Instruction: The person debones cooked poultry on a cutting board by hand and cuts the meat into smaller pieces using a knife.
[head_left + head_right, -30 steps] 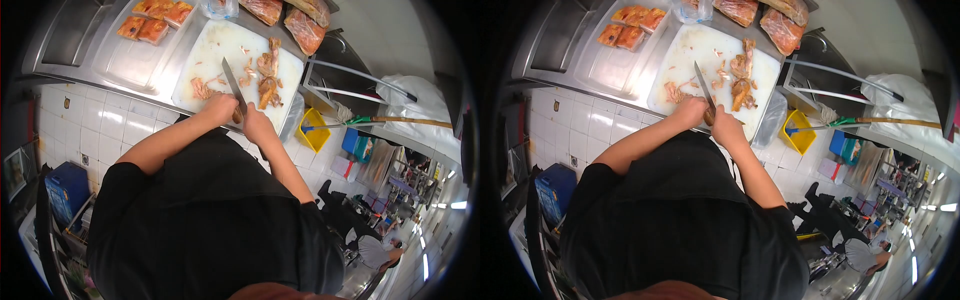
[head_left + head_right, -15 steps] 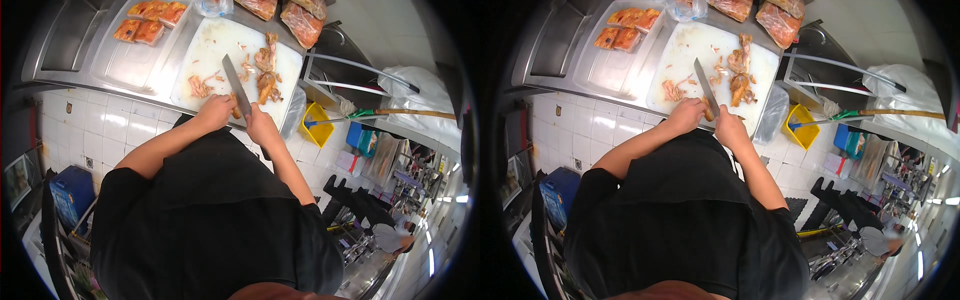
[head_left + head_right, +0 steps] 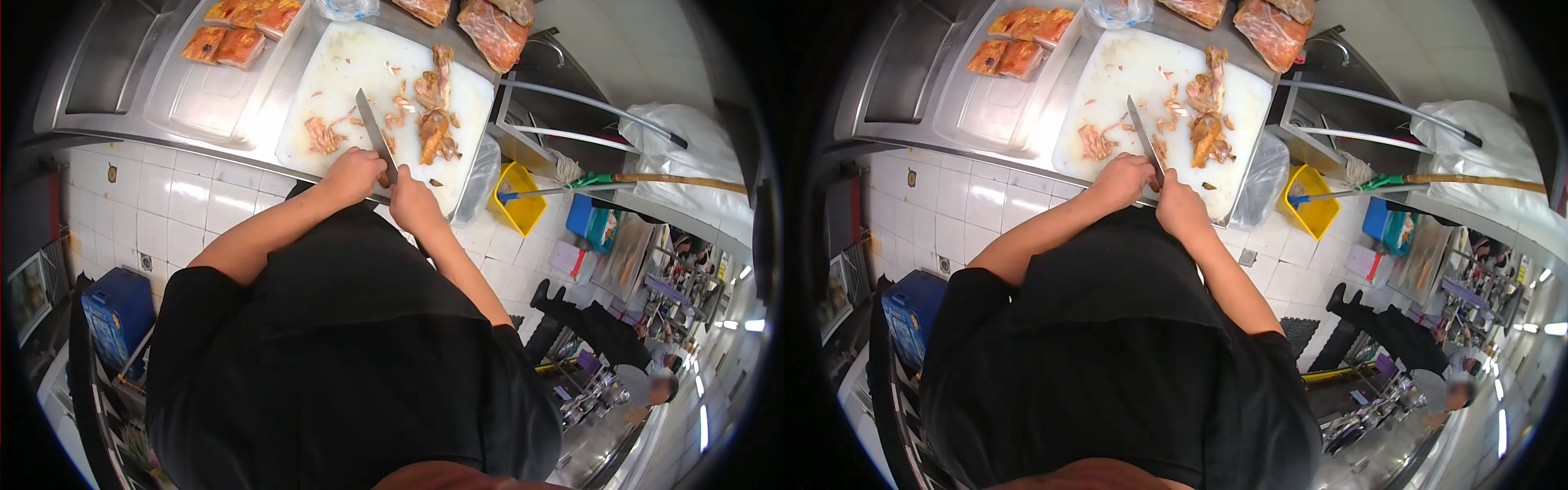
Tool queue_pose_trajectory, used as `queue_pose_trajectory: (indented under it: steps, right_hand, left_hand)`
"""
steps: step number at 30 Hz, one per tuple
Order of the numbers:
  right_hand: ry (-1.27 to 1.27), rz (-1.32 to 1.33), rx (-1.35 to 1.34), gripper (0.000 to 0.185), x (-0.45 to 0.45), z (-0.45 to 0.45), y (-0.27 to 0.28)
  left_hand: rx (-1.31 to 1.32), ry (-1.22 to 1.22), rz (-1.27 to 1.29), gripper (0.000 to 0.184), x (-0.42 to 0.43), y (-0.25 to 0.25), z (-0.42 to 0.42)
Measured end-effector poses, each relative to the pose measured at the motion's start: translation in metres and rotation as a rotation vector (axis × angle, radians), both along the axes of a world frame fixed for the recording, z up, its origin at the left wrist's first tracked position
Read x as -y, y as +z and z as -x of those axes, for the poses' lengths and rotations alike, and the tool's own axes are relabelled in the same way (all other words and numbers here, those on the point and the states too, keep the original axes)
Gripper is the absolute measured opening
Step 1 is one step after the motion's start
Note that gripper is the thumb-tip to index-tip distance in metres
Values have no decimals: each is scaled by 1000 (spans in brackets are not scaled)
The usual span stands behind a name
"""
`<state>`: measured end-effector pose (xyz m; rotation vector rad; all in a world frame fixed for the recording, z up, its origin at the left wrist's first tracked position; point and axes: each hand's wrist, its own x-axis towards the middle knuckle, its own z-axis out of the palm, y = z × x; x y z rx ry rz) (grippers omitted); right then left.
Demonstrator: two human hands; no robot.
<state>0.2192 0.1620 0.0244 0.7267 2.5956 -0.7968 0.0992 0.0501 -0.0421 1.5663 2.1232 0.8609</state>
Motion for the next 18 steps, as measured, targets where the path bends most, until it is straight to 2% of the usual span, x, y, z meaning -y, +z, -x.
queue_pose_trajectory:
  steps: [5,11,14,18]
  right_hand:
    - [72,15,64,22,-14,-4,33]
    - [-20,63,84,21,2,-5,2]
    - [-67,63,-79,22,0,2,-9]
    - [-2,36,-41,25,-4,10,-3]
  left_hand:
    - [-48,28,-57,4,-1,-6,0]
    - [-26,14,-99,7,1,-10,3]
    - [-114,52,-120,10,1,-15,13]
    - [-141,20,-59,12,1,-9,20]
